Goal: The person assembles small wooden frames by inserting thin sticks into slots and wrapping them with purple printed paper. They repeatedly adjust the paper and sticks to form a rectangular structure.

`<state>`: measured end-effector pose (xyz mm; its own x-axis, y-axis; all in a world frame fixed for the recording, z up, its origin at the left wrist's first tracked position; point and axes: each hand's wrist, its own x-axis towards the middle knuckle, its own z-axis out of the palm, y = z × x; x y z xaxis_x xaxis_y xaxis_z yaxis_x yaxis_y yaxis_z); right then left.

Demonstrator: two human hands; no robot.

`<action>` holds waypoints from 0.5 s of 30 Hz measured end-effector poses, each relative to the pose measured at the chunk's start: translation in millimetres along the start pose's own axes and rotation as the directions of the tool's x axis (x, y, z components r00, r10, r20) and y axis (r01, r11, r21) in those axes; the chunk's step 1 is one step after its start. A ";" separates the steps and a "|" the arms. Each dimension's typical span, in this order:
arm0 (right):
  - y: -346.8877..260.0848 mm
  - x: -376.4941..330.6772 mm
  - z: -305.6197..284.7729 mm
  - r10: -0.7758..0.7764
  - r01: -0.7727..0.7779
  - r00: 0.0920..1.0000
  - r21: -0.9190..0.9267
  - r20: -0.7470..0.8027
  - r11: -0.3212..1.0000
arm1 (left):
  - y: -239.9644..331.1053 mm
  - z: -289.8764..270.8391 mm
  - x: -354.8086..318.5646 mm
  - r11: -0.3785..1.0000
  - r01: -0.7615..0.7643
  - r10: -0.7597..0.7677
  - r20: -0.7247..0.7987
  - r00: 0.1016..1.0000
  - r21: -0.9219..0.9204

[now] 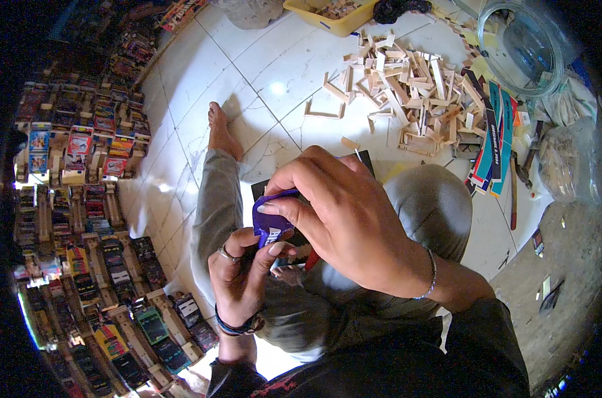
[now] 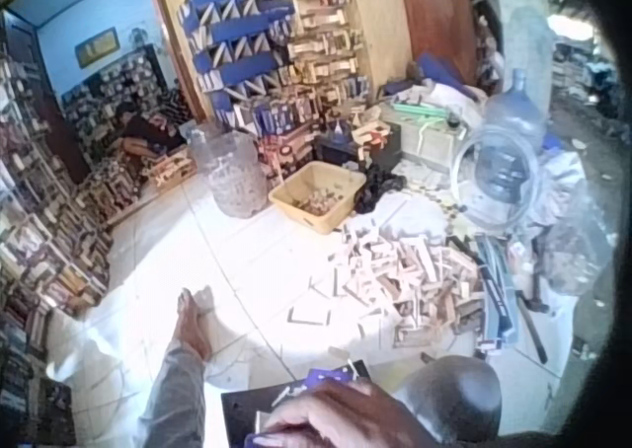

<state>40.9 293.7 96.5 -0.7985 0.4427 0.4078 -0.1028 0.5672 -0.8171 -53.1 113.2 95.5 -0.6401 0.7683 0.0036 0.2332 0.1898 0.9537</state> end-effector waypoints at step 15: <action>-4.3 2.7 -5.4 0.111 -0.125 0.989 0.141 0.100 0.982 | 1.6 -2.4 0.2 0.981 -0.177 0.175 0.041 0.984 0.079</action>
<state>42.4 296.1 103.3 -0.8601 0.4318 0.2717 -0.0847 0.4043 -0.9107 -54.6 112.2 97.7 -0.5590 0.8140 0.1577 0.4003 0.0985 0.9111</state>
